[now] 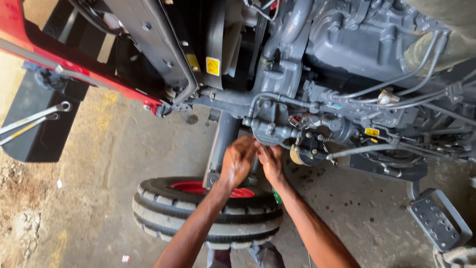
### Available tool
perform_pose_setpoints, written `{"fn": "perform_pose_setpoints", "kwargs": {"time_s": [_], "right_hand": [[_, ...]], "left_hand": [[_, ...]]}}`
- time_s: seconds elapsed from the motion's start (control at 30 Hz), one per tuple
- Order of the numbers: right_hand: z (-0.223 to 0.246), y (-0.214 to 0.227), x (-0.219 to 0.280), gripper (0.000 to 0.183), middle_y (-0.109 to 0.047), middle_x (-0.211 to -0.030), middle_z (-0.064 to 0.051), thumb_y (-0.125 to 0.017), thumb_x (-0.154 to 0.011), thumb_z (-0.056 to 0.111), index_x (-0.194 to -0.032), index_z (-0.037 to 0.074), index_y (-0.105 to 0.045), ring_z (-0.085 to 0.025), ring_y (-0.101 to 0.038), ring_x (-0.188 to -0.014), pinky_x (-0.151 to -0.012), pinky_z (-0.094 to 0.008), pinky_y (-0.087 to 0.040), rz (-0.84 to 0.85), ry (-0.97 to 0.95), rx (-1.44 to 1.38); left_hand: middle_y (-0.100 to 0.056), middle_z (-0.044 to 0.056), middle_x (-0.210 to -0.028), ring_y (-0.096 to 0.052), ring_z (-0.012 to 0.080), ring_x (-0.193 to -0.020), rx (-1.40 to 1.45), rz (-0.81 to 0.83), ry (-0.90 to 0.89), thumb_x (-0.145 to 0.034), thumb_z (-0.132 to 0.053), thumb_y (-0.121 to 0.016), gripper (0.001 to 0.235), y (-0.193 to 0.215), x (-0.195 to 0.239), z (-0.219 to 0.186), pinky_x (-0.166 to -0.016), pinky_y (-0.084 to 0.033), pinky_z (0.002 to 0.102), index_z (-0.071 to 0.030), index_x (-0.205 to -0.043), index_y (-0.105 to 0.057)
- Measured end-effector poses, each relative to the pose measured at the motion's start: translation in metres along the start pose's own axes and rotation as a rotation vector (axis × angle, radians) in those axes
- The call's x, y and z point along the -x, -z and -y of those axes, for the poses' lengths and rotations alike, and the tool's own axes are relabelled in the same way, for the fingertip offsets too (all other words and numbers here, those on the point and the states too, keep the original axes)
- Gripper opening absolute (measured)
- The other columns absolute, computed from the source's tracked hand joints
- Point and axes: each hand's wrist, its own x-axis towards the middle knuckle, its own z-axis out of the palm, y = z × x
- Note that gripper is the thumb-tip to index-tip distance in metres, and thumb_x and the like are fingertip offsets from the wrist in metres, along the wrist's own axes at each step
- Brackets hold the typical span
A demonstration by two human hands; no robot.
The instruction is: The person cleans a cylindrical metal filter by hand in a metal bowl containing a greenish liquid. After scrubbing the filter, the person stands up, walks to a red tractor, and installs the filter into the engine compartment.
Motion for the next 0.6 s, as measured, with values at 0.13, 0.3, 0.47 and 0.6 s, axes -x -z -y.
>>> {"fn": "perform_pose_setpoints", "kwargs": {"time_s": [0.13, 0.3, 0.47, 0.6], "right_hand": [[0.009, 0.012, -0.001, 0.03, -0.047, -0.067, 0.005, -0.061, -0.109, 0.027, -0.091, 0.002, -0.063, -0.004, -0.04, -0.056, -0.048, -0.022, -0.026, 0.116, -0.086, -0.008], [0.029, 0.013, 0.011, 0.031, -0.047, -0.063, 0.004, -0.057, -0.106, 0.031, -0.096, 0.003, -0.066, -0.004, -0.036, -0.052, -0.047, -0.022, -0.025, 0.178, -0.096, 0.002], [-0.009, 0.026, -0.004, 0.026, -0.051, -0.073, 0.004, -0.06, -0.111, 0.025, -0.098, 0.004, -0.063, -0.005, -0.04, -0.062, -0.054, -0.023, -0.029, 0.215, 0.053, 0.029], [0.0, 0.069, -0.027, 0.029, -0.068, -0.099, 0.008, -0.054, -0.1, 0.024, -0.123, 0.011, -0.066, -0.002, -0.059, -0.084, -0.067, -0.02, -0.044, 0.353, -0.299, 0.006]], "left_hand": [[-0.073, 0.018, -0.097, -0.068, 0.0387, -0.092, -0.122, 0.011, -0.069, -0.099, -0.016, -0.064, 0.021, 0.003, 0.002, 0.001, -0.081, -0.053, 0.043, 0.001, -0.109, -0.072], [-0.072, 0.018, -0.096, -0.07, 0.0375, -0.09, -0.148, -0.004, -0.063, -0.097, -0.016, -0.065, 0.022, -0.009, 0.016, 0.008, -0.08, -0.055, 0.041, -0.001, -0.111, -0.074], [-0.073, 0.017, -0.1, -0.072, 0.0352, -0.092, -0.059, -0.079, 0.028, -0.099, -0.018, -0.064, 0.023, -0.012, 0.005, 0.012, -0.079, -0.056, 0.04, -0.001, -0.113, -0.072], [-0.073, 0.017, -0.102, -0.071, 0.036, -0.096, -0.067, -0.135, -0.085, -0.101, -0.018, -0.062, 0.023, -0.031, 0.018, 0.013, -0.084, -0.055, 0.041, -0.001, -0.111, -0.072]]}}
